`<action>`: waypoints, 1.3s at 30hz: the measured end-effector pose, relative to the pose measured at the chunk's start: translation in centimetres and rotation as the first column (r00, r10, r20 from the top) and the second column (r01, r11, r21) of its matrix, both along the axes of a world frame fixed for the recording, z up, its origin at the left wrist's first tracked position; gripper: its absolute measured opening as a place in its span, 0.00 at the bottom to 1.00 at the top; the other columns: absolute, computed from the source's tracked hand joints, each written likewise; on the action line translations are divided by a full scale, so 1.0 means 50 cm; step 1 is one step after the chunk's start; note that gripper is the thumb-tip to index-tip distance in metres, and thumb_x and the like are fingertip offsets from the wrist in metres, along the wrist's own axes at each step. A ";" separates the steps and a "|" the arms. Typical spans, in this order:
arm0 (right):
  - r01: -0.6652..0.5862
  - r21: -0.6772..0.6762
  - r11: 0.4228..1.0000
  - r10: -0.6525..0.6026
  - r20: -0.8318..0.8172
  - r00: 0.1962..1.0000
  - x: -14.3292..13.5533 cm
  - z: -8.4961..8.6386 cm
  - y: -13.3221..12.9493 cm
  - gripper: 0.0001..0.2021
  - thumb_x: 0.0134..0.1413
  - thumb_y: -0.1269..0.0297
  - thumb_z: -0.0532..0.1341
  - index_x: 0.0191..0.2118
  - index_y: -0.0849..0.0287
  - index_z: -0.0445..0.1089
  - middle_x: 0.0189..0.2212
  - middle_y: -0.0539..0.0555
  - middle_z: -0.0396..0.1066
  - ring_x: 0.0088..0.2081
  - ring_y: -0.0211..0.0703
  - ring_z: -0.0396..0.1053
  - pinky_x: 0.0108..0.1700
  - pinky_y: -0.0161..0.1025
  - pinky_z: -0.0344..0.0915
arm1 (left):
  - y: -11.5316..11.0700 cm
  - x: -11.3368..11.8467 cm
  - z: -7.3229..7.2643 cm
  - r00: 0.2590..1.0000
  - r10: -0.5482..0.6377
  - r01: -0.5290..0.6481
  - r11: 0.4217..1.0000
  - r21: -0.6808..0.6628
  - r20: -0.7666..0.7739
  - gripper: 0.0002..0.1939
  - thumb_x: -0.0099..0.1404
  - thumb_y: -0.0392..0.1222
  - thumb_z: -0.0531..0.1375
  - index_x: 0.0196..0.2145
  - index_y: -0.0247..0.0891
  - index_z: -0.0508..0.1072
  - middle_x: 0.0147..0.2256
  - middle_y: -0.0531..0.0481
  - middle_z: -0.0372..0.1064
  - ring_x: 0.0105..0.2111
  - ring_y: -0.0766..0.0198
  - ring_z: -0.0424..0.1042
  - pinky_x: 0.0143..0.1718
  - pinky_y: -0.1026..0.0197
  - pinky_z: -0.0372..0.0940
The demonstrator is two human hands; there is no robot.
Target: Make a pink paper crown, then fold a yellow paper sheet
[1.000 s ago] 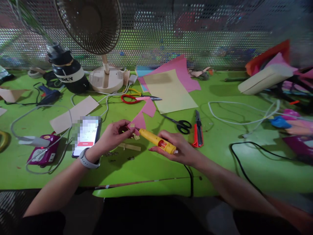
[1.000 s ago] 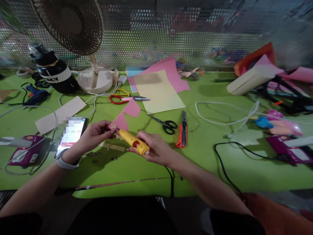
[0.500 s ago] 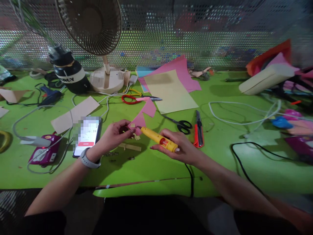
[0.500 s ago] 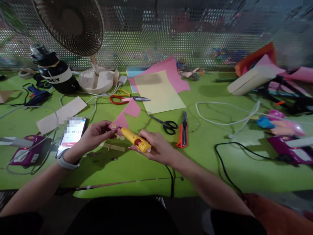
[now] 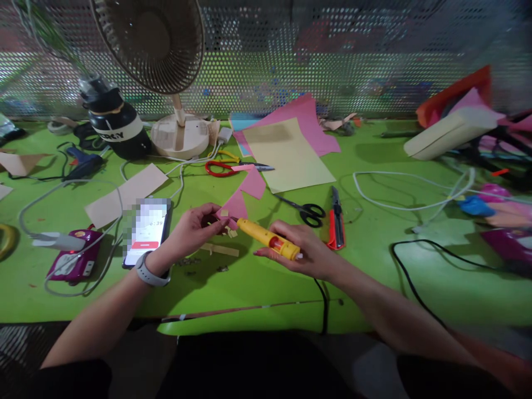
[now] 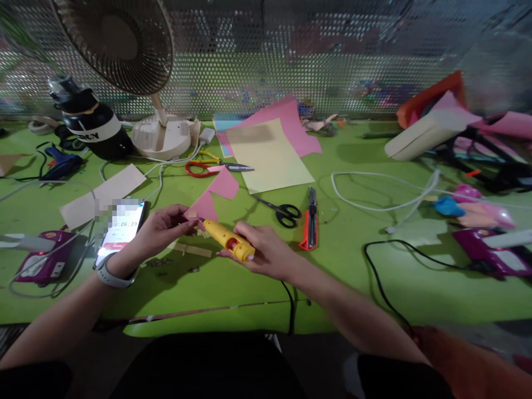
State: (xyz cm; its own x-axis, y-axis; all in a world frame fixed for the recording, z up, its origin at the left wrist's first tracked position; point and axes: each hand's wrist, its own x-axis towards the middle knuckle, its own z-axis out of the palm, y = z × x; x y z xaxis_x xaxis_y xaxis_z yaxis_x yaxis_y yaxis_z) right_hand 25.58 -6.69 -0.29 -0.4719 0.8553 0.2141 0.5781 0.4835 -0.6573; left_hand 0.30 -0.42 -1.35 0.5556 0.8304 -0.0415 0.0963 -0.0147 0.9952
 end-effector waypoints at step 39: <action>-0.118 0.007 0.993 0.100 0.483 0.870 -0.078 -0.006 0.120 0.06 0.60 0.65 0.66 0.35 0.63 0.75 0.34 0.58 0.75 0.39 0.48 0.70 0.42 0.44 0.61 | 0.019 -0.014 0.028 0.972 0.236 -0.236 0.971 0.044 0.012 0.15 0.60 0.47 0.68 0.39 0.34 0.75 0.33 0.49 0.76 0.31 0.66 0.76 0.39 0.60 0.74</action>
